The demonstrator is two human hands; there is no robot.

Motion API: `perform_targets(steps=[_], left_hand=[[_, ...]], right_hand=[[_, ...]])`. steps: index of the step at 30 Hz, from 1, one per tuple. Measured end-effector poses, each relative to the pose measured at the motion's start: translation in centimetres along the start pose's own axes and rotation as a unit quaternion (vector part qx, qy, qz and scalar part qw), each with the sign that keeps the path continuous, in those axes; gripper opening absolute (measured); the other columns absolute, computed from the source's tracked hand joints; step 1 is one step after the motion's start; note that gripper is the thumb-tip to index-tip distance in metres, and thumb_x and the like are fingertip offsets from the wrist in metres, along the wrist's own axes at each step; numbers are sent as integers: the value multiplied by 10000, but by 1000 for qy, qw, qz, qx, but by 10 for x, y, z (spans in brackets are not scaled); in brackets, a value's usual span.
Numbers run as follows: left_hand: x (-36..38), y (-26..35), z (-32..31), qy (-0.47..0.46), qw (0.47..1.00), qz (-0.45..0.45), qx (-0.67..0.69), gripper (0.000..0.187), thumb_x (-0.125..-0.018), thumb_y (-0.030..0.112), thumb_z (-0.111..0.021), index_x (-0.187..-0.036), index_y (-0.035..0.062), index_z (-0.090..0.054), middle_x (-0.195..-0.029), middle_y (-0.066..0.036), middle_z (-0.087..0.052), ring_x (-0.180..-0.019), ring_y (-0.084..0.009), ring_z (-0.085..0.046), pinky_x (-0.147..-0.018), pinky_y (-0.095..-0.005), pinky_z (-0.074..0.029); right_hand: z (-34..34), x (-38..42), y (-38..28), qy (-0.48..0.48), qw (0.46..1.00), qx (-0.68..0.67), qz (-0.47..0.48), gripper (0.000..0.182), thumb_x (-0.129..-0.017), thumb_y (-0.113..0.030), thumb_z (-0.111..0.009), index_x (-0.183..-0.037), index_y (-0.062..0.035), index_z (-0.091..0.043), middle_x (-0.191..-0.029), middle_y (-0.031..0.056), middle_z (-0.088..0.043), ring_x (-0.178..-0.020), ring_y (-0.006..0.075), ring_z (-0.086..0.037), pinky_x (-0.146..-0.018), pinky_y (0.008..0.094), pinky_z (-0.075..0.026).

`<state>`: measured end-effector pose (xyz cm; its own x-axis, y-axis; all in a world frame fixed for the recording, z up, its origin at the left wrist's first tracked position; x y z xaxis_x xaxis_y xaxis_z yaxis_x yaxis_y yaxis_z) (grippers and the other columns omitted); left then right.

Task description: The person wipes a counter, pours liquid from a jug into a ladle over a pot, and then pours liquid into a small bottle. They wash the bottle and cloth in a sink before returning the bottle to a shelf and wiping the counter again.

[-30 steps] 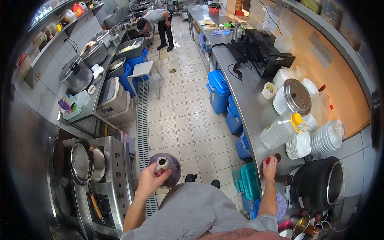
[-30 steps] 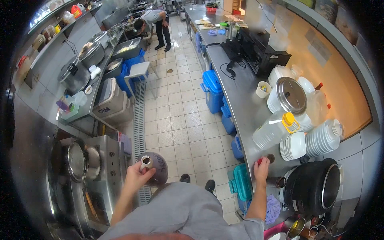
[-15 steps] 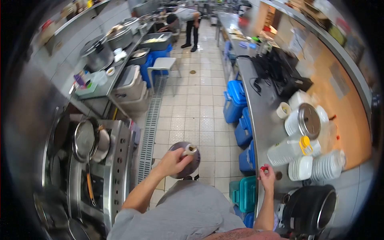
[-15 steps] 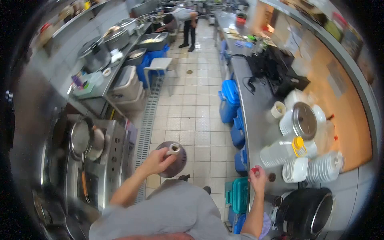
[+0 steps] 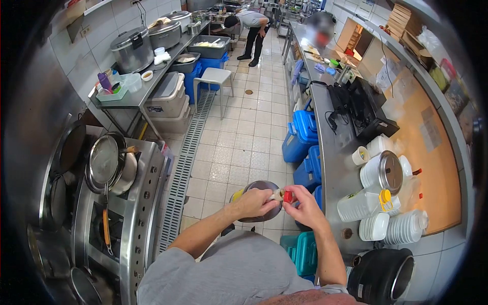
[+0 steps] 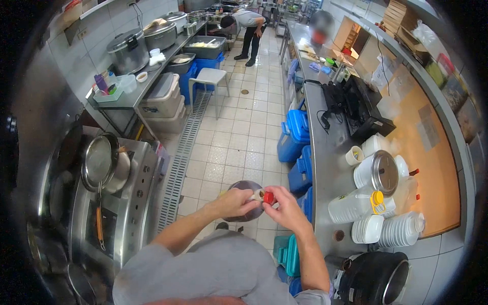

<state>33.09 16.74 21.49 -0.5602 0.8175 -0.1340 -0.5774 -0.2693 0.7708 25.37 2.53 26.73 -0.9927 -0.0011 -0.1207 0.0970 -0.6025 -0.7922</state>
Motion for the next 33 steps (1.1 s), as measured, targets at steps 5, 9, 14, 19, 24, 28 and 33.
perform_targets(steps=[5, 9, 14, 19, 24, 28, 33], left_hand=[[-1, -2, -1, -34, 999, -23, 15, 369, -912, 359, -634, -780, 18, -585, -641, -197, -610, -624, -402, -621, -582, -478, -465], [0, -5, -4, -37, 998, -52, 17, 369, -915, 352, -631, -784, 10, -585, -651, -210, -609, -629, -412, -616, -589, -479, -467], [9, -14, -7, -27, 997, -72, 2, 364, -913, 336, -637, -768, 8, -571, -651, -218, -600, -631, -416, -610, -585, -477, -461], [16, -22, -7, -31, 997, -64, 28, 375, -903, 328, -655, -742, 11, -536, -649, -226, -589, -618, -427, -595, -568, -491, -440], [17, -17, -15, 1, 998, -61, 10, 363, -902, 315, -655, -750, 4, -546, -659, -230, -598, -627, -430, -606, -575, -496, -458], [17, -8, -14, 7, 1000, -22, -4, 357, -924, 308, -624, -788, -19, -580, -701, -252, -638, -682, -444, -647, -623, -510, -508], [15, -14, -11, -10, 1000, -24, -2, 360, -917, 309, -634, -785, -22, -577, -692, -254, -628, -661, -440, -636, -610, -508, -499]], right_hand=[[0, -5, -9, -38, 997, 58, 18, 423, -822, -86, -713, -1224, -26, -596, -1128, 131, -596, -885, 234, -646, -709, 319, -555], [-7, -5, -20, -81, 986, 143, 42, 408, -832, -117, -700, -1218, -33, -599, -1167, 171, -596, -984, 360, -638, -796, 387, -555], [-16, -9, -22, -101, 982, 153, 39, 388, -849, -135, -693, -1207, -19, -597, -1185, 189, -591, -1006, 381, -633, -828, 408, -552], [-23, -10, -29, -88, 982, 157, 52, 384, -857, -155, -695, -1196, -6, -593, -1154, 196, -604, -954, 394, -644, -822, 426, -552], [-25, -9, -20, -82, 978, 192, -14, 340, -885, -228, -678, -1110, 17, -605, -1041, 231, -641, -883, 416, -646, -769, 456, -539], [-29, -14, -3, -112, 967, 212, -82, 354, -912, -296, -646, -1078, 15, -605, -951, 248, -654, -860, 421, -644, -743, 467, -525], [-27, -12, -2, -132, 954, 250, -101, 364, -918, -308, -645, -1071, 18, -592, -934, 246, -658, -886, 427, -643, -740, 476, -516]])
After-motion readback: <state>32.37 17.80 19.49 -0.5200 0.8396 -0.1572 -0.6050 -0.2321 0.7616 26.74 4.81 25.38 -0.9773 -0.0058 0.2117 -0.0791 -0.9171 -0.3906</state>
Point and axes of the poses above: each hand's wrist, its own x-axis away from the middle knuckle, its own z-axis out of the back of the hand, y = z × x, the point moved 6 cm from there along -x, towards the middle knuckle
